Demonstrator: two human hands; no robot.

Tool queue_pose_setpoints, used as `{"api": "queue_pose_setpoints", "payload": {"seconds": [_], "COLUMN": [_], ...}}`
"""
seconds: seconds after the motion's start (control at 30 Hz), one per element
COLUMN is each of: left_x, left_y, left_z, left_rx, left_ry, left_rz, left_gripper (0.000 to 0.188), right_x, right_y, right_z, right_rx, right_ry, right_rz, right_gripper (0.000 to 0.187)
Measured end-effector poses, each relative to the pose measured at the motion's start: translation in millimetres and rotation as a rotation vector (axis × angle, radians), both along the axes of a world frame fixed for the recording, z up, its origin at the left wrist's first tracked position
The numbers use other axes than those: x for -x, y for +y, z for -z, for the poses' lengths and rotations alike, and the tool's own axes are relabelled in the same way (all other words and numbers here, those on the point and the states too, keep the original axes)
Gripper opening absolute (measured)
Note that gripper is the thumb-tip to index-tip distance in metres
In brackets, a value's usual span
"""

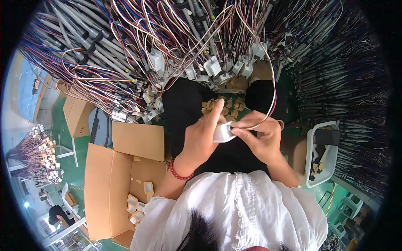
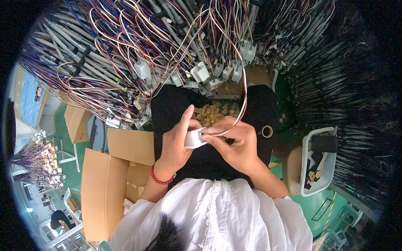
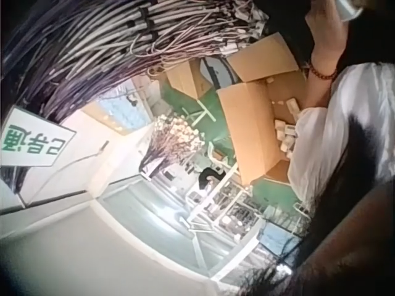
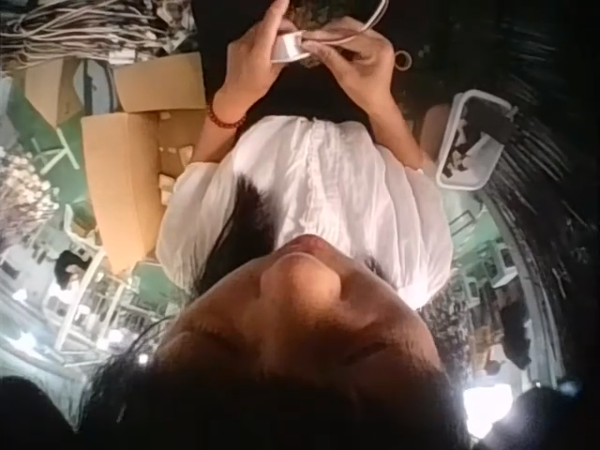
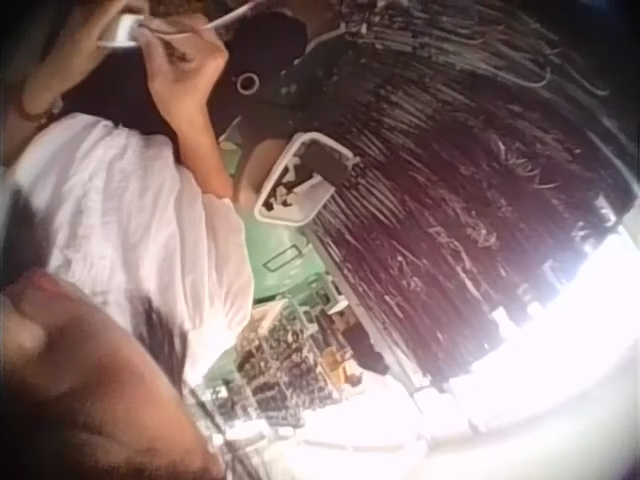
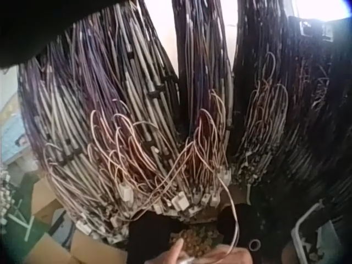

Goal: Assembling an electrical wire harness by applying tape to various wires and components.

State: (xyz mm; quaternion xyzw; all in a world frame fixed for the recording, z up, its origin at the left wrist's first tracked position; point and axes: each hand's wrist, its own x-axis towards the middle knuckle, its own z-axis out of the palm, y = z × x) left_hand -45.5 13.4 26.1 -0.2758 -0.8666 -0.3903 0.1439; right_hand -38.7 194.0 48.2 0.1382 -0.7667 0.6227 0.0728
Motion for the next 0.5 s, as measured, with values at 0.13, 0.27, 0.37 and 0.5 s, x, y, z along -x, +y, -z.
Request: {"api": "queue_pose_setpoints", "payload": {"seconds": [0.13, 0.27, 0.37, 0.5], "left_x": [-4.6, -5.8, -11.4, -12.5], "left_y": [-6.7, -2.6, -4.6, -8.0], "left_z": [-1.7, 4.7, -3.2, -5.7], "left_rx": [-0.338, -0.578, -0.625, -0.543], "left_ry": [-0.629, -0.689, -0.775, -0.795], "left_rz": [0.228, 0.374, 0.374, 0.360], "left_gripper": [0.078, 0.071, 0.073, 0.074], "right_x": [8.9, 28.4, 24.6, 25.8], "right_y": [13.1, 19.4, 18.2, 20.8], "right_z": [2.4, 12.8, 17.4, 19.3], "right_rx": [0.091, 0.261, 0.681, 0.297], "right_ry": [0.046, -0.244, -0.491, -0.253], "right_rz": [-0.248, -0.447, -0.385, -0.375], "right_gripper": [0.011, 0.034, 0.038, 0.023]}}
